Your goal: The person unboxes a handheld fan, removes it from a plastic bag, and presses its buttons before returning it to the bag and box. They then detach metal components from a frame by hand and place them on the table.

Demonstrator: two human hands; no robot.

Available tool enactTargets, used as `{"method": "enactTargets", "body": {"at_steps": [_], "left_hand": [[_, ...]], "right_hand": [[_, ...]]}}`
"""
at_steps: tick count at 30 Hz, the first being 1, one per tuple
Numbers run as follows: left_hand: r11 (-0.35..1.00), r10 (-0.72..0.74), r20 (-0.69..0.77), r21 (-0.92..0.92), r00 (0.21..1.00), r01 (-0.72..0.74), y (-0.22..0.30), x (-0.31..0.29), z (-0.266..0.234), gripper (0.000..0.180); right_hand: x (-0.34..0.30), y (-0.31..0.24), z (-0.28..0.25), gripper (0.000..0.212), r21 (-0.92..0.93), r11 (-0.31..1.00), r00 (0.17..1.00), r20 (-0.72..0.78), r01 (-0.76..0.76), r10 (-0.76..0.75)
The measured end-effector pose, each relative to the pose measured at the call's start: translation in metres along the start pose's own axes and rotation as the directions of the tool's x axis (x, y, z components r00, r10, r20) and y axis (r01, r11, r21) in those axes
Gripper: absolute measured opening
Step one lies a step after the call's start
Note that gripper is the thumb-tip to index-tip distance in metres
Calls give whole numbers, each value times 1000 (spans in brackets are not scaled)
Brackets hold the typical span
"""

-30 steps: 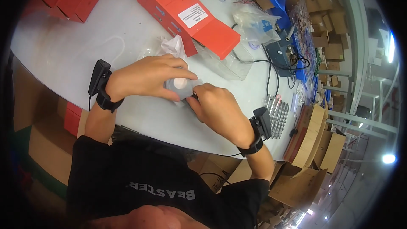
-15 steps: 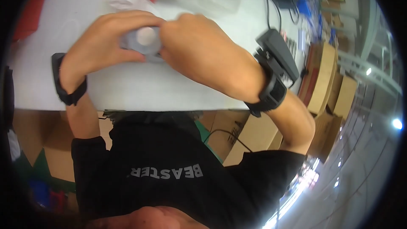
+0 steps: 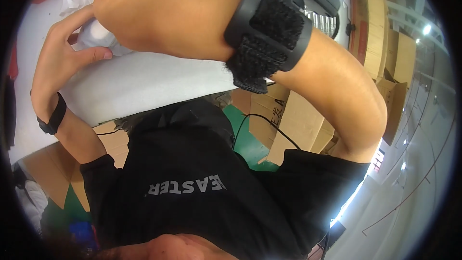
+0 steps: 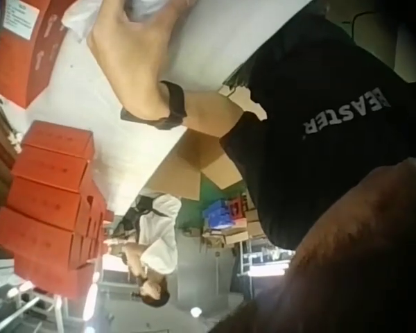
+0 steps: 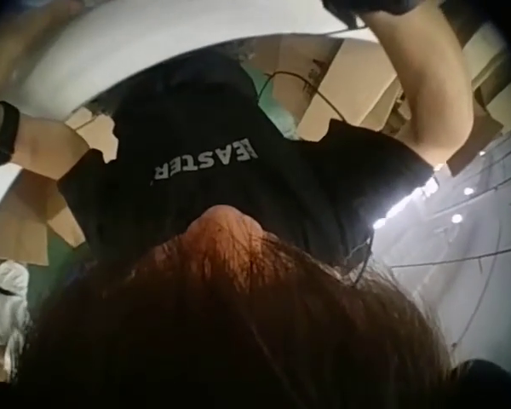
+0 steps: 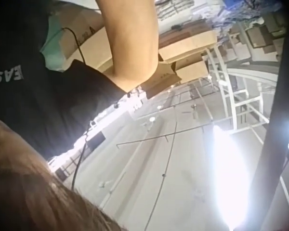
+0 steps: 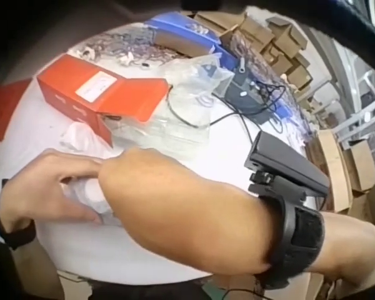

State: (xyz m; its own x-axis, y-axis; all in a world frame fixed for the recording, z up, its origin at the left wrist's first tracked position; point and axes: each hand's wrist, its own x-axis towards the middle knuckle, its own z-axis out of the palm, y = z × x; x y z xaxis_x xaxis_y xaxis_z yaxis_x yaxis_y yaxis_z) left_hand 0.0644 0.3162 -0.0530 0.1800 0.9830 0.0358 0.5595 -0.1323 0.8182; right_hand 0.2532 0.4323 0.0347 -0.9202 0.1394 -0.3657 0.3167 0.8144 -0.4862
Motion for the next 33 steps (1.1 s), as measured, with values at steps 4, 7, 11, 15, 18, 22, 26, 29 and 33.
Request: {"method": "enactTargets", "body": {"at_steps": [4, 7, 11, 15, 18, 22, 26, 29, 33], "left_hand": [[999, -20, -7, 27, 1000, 20, 5, -11, -14, 62], [999, 14, -13, -35, 1000, -14, 4, -4, -8, 58], [984, 116, -74, -125, 990, -125, -9, -8, -6, 49], [957, 289, -123, 1, 949, -291, -9, -19, -16, 46], [913, 368, -100, 228, 924, -339, 4, -25, -21, 48], [941, 335, -256, 146, 907, -306, 16, -23, 5, 52], [991, 55, -159, 131, 986, -34, 12, -21, 17, 58], [988, 110, -187, 125, 976, -88, 9, -21, 18, 59], [986, 131, -202, 130, 971, -106, 7, -19, 18, 56]], "right_hand": [[6, -10, -1, 8, -128, 991, 999, 26, 39, -36], [5, -6, 14, 12, -187, 982, 999, -38, -20, 13], [4, -6, 24, 17, -278, 961, 992, -117, 6, -40], [-4, -6, 19, 15, -184, 983, 994, -111, -2, -18], [-2, -10, 16, 14, -166, 986, 996, -93, -27, 12], [2, -15, 14, 13, -138, 988, 997, -33, -74, 71], [8, -22, 9, 14, -166, 976, 988, 27, -144, 150], [14, -26, 2, 14, -93, 974, 973, 83, -206, 213], [18, -30, 0, 14, -98, 970, 966, 113, -222, 232]]}}
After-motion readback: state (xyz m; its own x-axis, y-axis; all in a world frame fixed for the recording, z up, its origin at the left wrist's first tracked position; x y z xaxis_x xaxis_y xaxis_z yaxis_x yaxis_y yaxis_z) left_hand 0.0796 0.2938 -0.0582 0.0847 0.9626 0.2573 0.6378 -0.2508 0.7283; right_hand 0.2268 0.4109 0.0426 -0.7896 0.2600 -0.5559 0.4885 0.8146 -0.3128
